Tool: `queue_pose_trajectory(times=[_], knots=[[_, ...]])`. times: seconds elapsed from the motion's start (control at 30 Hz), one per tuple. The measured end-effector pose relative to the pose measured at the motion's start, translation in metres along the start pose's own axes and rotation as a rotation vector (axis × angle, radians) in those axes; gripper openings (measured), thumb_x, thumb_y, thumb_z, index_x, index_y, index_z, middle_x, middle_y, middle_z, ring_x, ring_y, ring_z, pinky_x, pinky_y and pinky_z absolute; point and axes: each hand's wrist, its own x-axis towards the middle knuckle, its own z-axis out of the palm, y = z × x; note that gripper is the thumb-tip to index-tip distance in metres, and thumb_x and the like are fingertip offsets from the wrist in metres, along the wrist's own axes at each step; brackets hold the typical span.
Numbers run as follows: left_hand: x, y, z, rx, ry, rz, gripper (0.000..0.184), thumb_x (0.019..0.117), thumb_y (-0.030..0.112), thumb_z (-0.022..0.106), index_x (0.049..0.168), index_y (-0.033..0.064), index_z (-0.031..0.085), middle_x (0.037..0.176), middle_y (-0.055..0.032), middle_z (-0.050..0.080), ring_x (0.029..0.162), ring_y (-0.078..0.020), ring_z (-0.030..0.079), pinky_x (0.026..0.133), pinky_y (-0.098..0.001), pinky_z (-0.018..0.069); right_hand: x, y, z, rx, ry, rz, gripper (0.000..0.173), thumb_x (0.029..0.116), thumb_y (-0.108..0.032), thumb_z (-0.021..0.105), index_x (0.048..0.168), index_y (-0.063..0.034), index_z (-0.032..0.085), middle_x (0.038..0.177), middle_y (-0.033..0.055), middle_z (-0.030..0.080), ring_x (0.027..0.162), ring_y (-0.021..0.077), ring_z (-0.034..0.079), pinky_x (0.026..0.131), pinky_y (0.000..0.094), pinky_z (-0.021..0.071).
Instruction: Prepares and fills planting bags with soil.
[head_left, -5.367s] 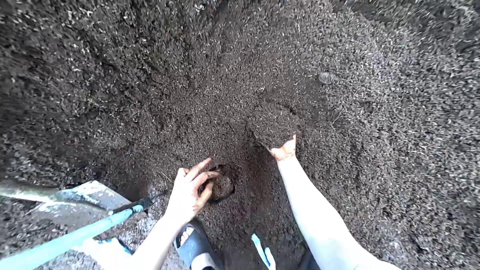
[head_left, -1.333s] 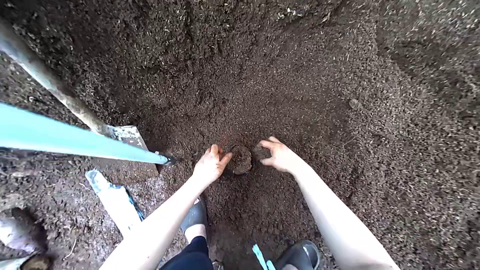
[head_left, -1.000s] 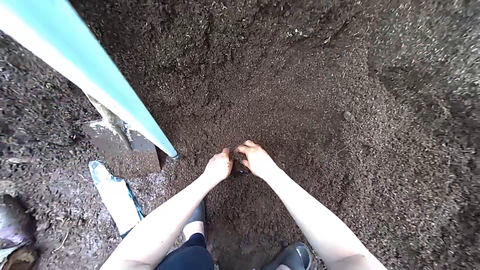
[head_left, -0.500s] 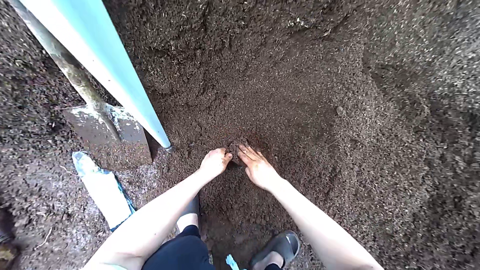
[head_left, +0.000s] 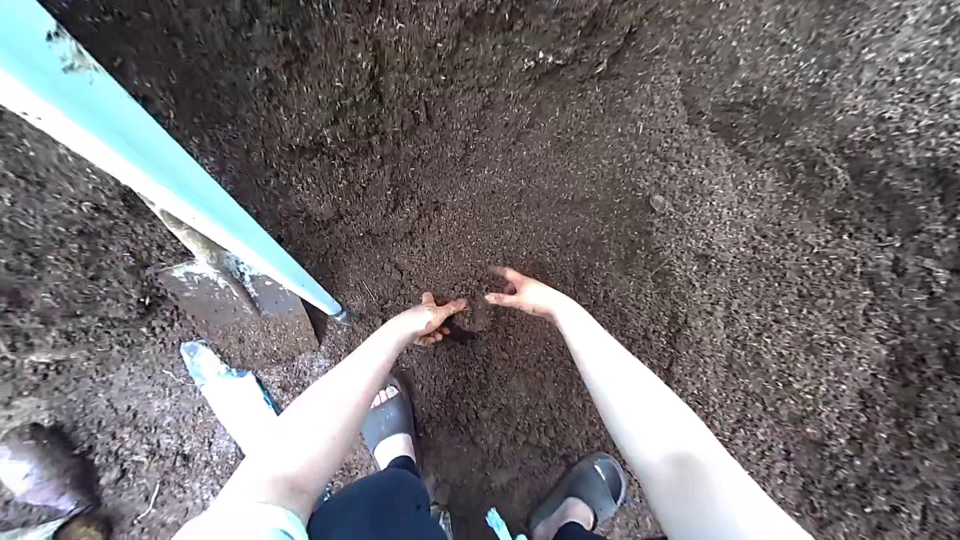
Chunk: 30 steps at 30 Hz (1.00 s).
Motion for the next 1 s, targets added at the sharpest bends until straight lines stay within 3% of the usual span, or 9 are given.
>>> queue_pose_trajectory(times=[0.07,0.2,0.33,0.53,0.6,0.67,0.77,0.9,1.0], knots=[[0.011,0.001,0.001,-0.067,-0.067,-0.029,0.087,0.1012,0.062,0.052,0.164,0.0191,0.009,0.112,-0.0166,0.067,0.086,-0.0186,0.065,0.078,-0.0334,0.0541,0.011,0.004,0.012,0.167,-0.165,0.164,0.084,0.0987,-0.054,0.062,0.165,-0.0279,0.017,0.127,0.0226,0.062,0.093,0.03,0.066,0.081,0.0457,0.0551],[0.019,0.0,0.004,-0.06,-0.024,0.051,0.068,0.1057,0.047,0.054,0.156,0.0158,0.022,0.085,-0.0043,0.057,0.057,-0.0067,0.048,0.053,-0.0221,0.0416,0.026,0.004,0.026,-0.003,-0.098,0.059,0.074,0.1004,-0.048,0.063,0.157,-0.0088,0.037,0.124,0.0219,0.064,0.09,0.0267,0.067,0.085,0.0443,0.0556],[0.017,0.001,0.019,0.016,0.105,0.088,0.062,0.1061,0.032,0.059,0.152,0.0094,0.025,0.102,-0.0126,0.058,0.07,-0.014,0.054,0.065,-0.0319,0.0483,0.022,0.005,0.032,-0.231,0.009,-0.007,0.07,0.099,-0.047,0.066,0.151,-0.0042,0.046,0.14,0.0248,0.059,0.13,0.0397,0.057,0.111,0.0604,0.0418],[-0.003,-0.015,0.034,-0.533,0.015,-0.101,0.071,0.1042,0.061,0.045,0.158,0.0246,0.018,0.092,-0.006,0.055,0.063,-0.0129,0.054,0.056,-0.0273,0.0474,0.03,-0.023,-0.01,0.031,-0.173,0.078,0.079,0.0952,-0.06,0.064,0.162,-0.0335,0.03,0.156,0.0214,0.045,0.13,0.05,0.052,0.1,0.0712,0.0427],[-0.013,-0.014,0.044,-0.688,-0.084,-0.147,0.075,0.1048,0.065,0.036,0.162,0.0231,0.013,0.119,-0.0143,0.066,0.091,-0.0184,0.068,0.078,-0.0304,0.0549,0.041,-0.031,-0.002,0.095,-0.251,0.114,0.074,0.0943,-0.07,0.055,0.159,-0.0381,0.037,0.159,0.0173,0.044,0.136,0.0501,0.047,0.103,0.0741,0.0378],[-0.011,-0.005,0.05,-0.851,-0.064,-0.113,0.069,0.1078,0.054,0.041,0.161,0.0145,0.021,0.131,-0.0218,0.064,0.108,-0.0267,0.072,0.091,-0.0345,0.0593,0.054,-0.032,0.007,-0.057,-0.288,0.061,0.067,0.0982,-0.068,0.05,0.155,-0.0322,0.046,0.149,0.0205,0.052,0.131,0.0462,0.053,0.101,0.0698,0.0429],[-0.001,0.006,0.056,-0.92,0.052,-0.121,0.057,0.1103,0.034,0.047,0.155,0.0064,0.026,0.13,-0.0225,0.059,0.097,-0.0249,0.072,0.079,-0.0313,0.0625,0.055,-0.023,0.019,-0.308,-0.153,-0.187,0.055,0.1063,-0.052,0.046,0.148,-0.0166,0.056,0.139,0.0206,0.062,0.132,0.039,0.056,0.11,0.0624,0.0404],[-0.003,0.017,0.059,-0.629,0.112,-0.161,0.047,0.1125,0.034,0.041,0.148,0.0044,0.033,0.102,-0.015,0.061,0.07,-0.0136,0.065,0.061,-0.0226,0.0558,0.043,-0.008,0.03,-0.406,0.11,-0.334,0.047,0.1082,-0.046,0.047,0.14,-0.0154,0.063,0.134,0.0143,0.066,0.123,0.0342,0.064,0.103,0.0585,0.0495],[-0.014,0.004,0.045,0.185,0.219,0.006,0.071,0.1093,0.054,0.038,0.161,0.0074,0.023,0.125,-0.0165,0.066,0.105,-0.023,0.07,0.092,-0.0412,0.0576,0.036,0.01,0.001,-0.029,0.076,-0.289,0.054,0.1097,-0.05,0.037,0.151,-0.0192,0.052,0.15,0.0115,0.056,0.138,0.0302,0.053,0.117,0.0585,0.0378]])
